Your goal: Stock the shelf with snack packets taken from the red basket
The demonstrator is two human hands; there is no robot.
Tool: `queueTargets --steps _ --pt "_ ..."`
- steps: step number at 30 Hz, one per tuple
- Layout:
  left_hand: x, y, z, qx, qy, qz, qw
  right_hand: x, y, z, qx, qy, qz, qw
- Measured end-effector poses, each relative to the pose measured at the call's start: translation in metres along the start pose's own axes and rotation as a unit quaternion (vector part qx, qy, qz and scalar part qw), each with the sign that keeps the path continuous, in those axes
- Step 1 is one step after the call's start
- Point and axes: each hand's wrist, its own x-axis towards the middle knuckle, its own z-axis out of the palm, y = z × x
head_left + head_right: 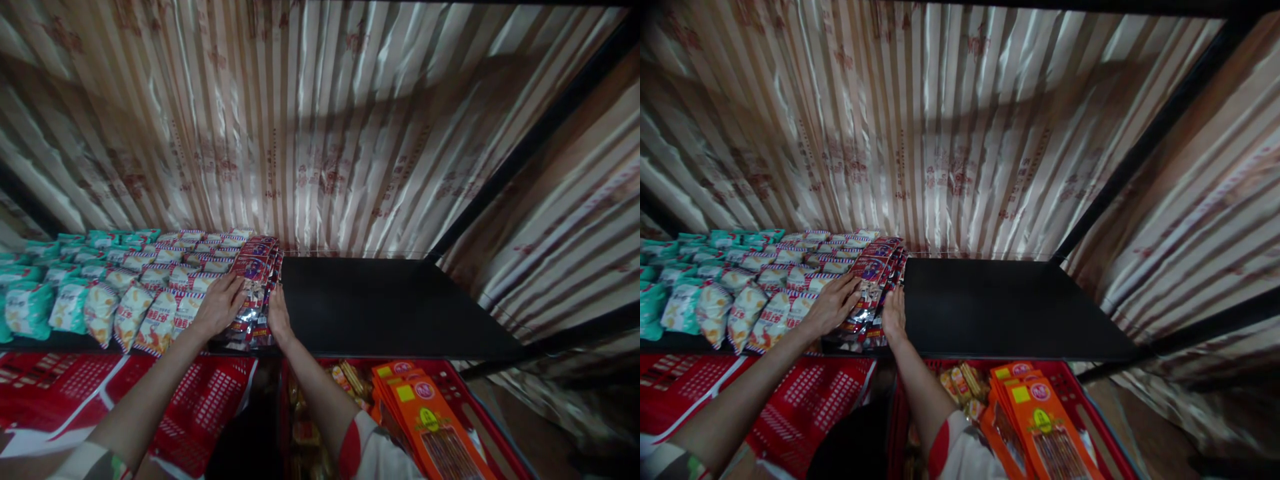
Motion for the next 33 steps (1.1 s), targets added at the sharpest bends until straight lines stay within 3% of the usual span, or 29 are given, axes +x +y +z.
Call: queueTargets --steps 11,17,22,27,30,33 --pt "0.000 0.000 -0.002 -0.004 0.005 -0.008 1.000 0.000 -0.002 0.003 0.002 -0.001 0.006 1.000" --pt "-0.007 0.018 -0.012 -0.020 0.054 -0.015 0.998 0.001 -0.003 -0.001 -0.003 0.010 -0.010 1.000" --pt "-0.025 0.061 -0.024 -0.071 0.111 0.009 0.991 -0.005 -0.002 -0.011 -0.001 0.007 -0.013 1.000" --pt "-0.055 0.118 -0.030 -0.118 0.121 0.013 0.986 -0.031 -0.007 -0.041 0.003 0.016 0.011 1.000" --pt "-0.080 0.155 -0.019 -0.153 0.102 -0.007 0.983 -0.059 -0.006 -0.068 0.013 0.054 0.024 0.998" --pt "-0.112 0.194 0.009 -0.194 0.020 -0.062 0.979 -0.096 0.005 -0.099 0.014 0.091 0.015 0.996"
